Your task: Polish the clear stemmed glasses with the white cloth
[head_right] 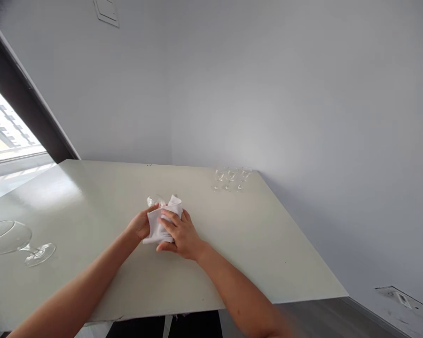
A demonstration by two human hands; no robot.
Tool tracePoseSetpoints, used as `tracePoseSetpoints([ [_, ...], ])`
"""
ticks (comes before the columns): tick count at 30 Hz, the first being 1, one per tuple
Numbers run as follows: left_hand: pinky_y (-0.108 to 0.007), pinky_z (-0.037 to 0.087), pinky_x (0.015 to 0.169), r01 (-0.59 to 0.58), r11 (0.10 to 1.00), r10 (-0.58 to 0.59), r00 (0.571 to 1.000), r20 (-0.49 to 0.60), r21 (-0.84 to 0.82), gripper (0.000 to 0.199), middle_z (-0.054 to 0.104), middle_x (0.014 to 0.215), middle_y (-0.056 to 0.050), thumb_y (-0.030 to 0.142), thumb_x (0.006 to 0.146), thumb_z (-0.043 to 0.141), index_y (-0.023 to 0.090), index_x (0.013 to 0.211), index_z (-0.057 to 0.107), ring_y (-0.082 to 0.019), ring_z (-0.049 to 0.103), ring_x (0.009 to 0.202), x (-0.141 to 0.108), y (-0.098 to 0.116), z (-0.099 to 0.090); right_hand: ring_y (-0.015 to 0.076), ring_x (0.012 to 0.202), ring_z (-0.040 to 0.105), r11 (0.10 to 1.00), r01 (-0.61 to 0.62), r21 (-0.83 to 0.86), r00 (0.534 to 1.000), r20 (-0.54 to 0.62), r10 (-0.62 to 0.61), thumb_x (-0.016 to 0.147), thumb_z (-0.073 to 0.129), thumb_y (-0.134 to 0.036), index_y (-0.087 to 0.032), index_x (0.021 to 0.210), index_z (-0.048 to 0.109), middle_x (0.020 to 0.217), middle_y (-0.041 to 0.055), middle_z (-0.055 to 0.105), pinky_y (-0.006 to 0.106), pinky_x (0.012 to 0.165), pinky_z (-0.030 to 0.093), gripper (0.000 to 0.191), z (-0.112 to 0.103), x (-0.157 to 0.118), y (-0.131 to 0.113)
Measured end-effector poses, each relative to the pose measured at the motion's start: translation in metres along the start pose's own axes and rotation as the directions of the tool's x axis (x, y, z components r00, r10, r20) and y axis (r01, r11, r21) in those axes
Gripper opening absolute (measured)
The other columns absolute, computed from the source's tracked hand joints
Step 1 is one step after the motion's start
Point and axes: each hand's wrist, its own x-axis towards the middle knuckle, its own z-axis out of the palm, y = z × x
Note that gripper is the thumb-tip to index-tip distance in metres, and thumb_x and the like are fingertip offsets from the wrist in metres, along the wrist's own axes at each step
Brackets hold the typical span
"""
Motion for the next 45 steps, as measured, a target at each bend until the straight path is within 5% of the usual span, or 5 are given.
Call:
tracePoseSetpoints([
  [11,-0.028,0.053,0.057,0.135,0.879,-0.1,0.99,0.099,-0.458,0.029,0.061,0.074,-0.007,0.037,0.085,0.044,0.011,0.086,0.057,-0.015,0.06,0.063,-0.018,0.001,0.025,0.0239,0.122,0.04,0.997,0.069,-0.035,0.984,-0.162,-0.074,0.087,0.048,-0.026,-0.034,0.125,0.047,0.134,0.001,0.045,0.046,0.098,0.034,0.039,0.016,-0.008,0.019],
  [16,-0.022,0.054,0.064,-0.221,0.838,0.125,0.968,-0.218,-0.499,0.023,0.061,0.083,-0.009,0.026,0.089,0.04,0.009,0.092,0.054,-0.012,0.063,0.073,-0.016,0.026,0.011,0.0248,0.127,0.034,0.995,0.022,-0.096,0.996,-0.087,-0.03,0.086,0.048,-0.038,-0.028,0.125,0.049,0.133,0.0034,0.047,0.048,0.105,0.02,0.04,0.016,-0.003,0.015],
  [20,-0.027,0.053,0.075,-0.558,0.805,0.45,0.796,-0.404,-0.201,0.016,0.058,0.1,-0.004,0.019,0.076,0.062,0.017,0.088,0.052,-0.016,0.063,0.087,-0.019,0.038,0.007,0.0336,0.128,0.025,0.985,-0.062,-0.164,0.988,-0.15,0.037,0.074,0.059,-0.053,-0.034,0.106,0.061,0.126,-0.0012,0.053,0.058,0.103,0.004,0.037,0.017,-0.004,0.012],
  [32,-0.04,0.036,0.097,-0.655,0.389,0.678,0.68,0.281,0.648,0.068,0.046,0.13,-0.011,0.035,0.069,0.067,0.027,0.128,0.033,-0.026,0.041,0.122,-0.038,-0.022,0.042,0.0159,0.071,0.053,0.916,-0.325,0.235,0.914,-0.171,0.368,0.083,0.05,-0.036,-0.024,0.093,0.065,0.086,0.0036,0.058,0.029,0.066,0.042,0.022,0.012,0.007,0.011],
  [45,-0.043,0.034,0.093,-0.396,0.034,0.378,0.855,0.354,0.918,0.047,0.053,0.122,-0.008,0.042,0.081,0.047,0.026,0.125,0.044,-0.025,0.042,0.116,-0.005,-0.04,0.011,0.0154,0.059,0.056,0.534,-0.729,0.429,0.368,-0.412,0.834,0.061,0.056,-0.037,-0.015,0.083,0.063,0.078,0.0059,0.065,0.027,0.06,0.042,0.032,-0.047,-0.015,0.164],
])
